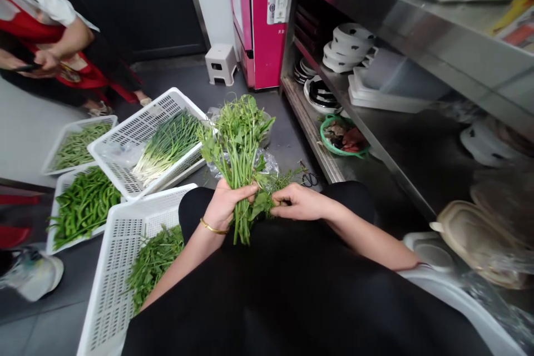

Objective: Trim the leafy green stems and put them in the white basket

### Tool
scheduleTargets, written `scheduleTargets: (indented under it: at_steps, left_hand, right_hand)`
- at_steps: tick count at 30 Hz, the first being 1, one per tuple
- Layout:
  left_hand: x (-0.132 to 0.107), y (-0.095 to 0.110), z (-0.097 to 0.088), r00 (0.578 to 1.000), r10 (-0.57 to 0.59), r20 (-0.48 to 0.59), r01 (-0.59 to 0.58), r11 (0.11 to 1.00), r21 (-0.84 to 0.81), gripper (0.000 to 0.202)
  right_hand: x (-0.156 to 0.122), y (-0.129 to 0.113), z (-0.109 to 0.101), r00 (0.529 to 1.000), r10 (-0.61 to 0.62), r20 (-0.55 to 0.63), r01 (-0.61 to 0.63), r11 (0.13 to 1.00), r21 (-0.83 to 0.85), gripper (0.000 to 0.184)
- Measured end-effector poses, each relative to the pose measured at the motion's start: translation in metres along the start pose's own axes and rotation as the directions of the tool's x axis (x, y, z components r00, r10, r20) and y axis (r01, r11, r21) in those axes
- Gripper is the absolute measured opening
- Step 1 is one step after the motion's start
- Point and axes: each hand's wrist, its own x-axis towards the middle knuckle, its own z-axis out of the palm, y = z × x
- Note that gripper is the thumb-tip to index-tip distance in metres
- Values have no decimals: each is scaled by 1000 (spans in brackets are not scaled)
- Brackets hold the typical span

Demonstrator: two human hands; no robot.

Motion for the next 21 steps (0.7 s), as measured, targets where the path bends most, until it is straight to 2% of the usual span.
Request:
scheduleTargets:
  at_steps: [16,21]
  left_hand:
    - [3,-3,-6,1000,15,23,-17,995,100,16]
    - [5,-5,-9,998,31,50,-39,985,170,16]
  right_hand:
    - [2,0,4,998,-61,19,62,997,-54,30]
    - [-1,-2,2,996,14,92,-22,997,77,30]
